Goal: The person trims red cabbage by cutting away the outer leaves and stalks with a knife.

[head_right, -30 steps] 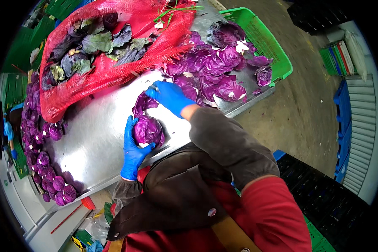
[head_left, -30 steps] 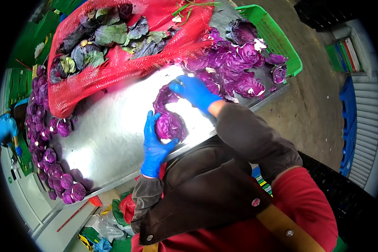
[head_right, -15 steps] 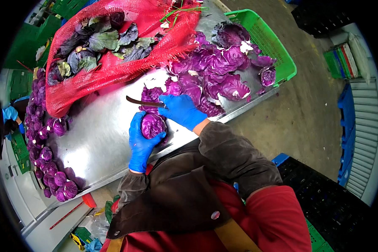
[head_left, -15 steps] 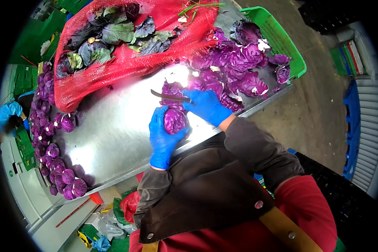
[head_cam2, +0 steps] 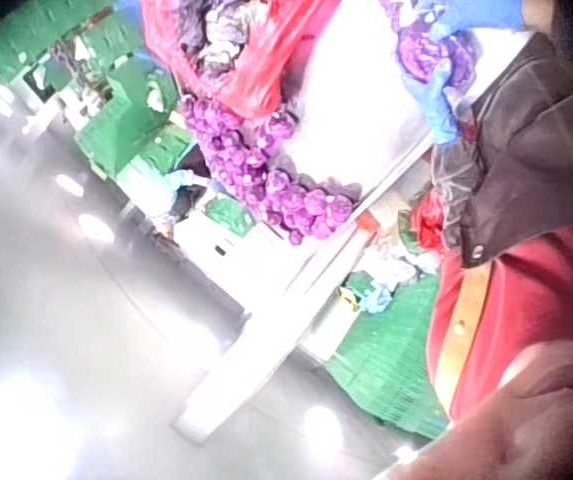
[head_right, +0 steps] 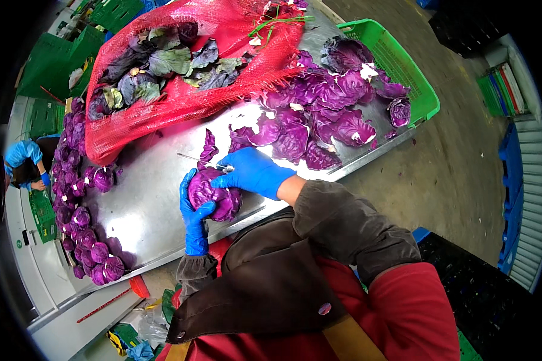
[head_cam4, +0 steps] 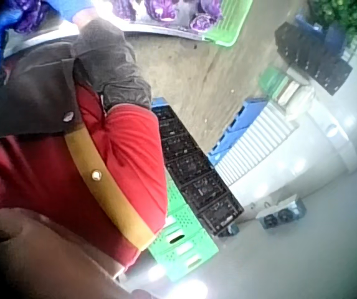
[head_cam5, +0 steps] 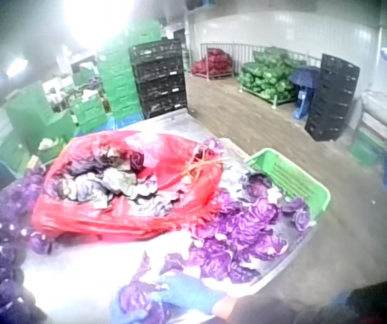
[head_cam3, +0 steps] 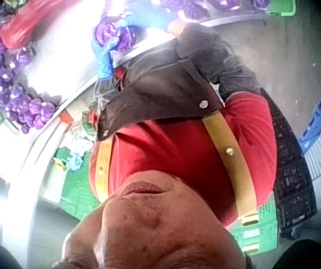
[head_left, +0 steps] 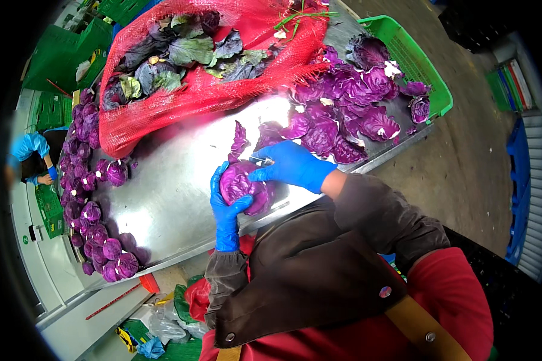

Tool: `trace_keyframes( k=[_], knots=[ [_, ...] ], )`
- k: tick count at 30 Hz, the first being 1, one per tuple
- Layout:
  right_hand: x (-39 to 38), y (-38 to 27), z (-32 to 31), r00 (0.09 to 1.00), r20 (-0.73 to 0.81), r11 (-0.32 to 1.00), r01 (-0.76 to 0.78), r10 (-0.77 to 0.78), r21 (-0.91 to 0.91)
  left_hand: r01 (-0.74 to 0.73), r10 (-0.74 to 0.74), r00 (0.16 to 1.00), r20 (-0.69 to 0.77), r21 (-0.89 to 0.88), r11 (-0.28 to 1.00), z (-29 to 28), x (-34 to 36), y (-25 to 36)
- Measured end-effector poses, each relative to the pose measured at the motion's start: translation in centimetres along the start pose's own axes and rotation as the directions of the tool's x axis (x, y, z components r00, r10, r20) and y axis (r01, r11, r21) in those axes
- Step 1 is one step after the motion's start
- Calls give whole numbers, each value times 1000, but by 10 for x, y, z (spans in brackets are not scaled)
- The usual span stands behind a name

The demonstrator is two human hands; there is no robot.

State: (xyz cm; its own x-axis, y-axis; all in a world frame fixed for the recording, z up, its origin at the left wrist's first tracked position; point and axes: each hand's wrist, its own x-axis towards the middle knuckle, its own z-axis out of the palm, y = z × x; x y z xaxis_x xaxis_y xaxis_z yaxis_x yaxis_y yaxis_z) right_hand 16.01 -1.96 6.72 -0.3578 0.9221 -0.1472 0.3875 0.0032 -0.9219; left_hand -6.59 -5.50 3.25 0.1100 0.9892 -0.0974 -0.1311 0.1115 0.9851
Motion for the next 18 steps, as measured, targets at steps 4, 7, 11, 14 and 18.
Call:
trace_keyframes(
  k=[4,7,11,14,18],
  knots=[
    [9,4,9,996,13,980,85,-84,-180,117,-120,991,-52,-47,992,-12,-7,-5],
    [12,11,27,981,-112,916,106,-161,-388,107,-108,990,-90,-15,994,-6,-12,-4],
    [13,32,26,960,-277,908,-149,38,-391,75,-79,996,-47,-71,995,-4,-18,-5],
    [16,15,16,975,-203,900,-169,93,-401,93,-100,995,-29,-188,978,-10,-21,-4],
    [17,0,18,983,-182,863,-119,32,-490,119,-123,992,-40,-96,988,-11,-20,-1]
  ],
)
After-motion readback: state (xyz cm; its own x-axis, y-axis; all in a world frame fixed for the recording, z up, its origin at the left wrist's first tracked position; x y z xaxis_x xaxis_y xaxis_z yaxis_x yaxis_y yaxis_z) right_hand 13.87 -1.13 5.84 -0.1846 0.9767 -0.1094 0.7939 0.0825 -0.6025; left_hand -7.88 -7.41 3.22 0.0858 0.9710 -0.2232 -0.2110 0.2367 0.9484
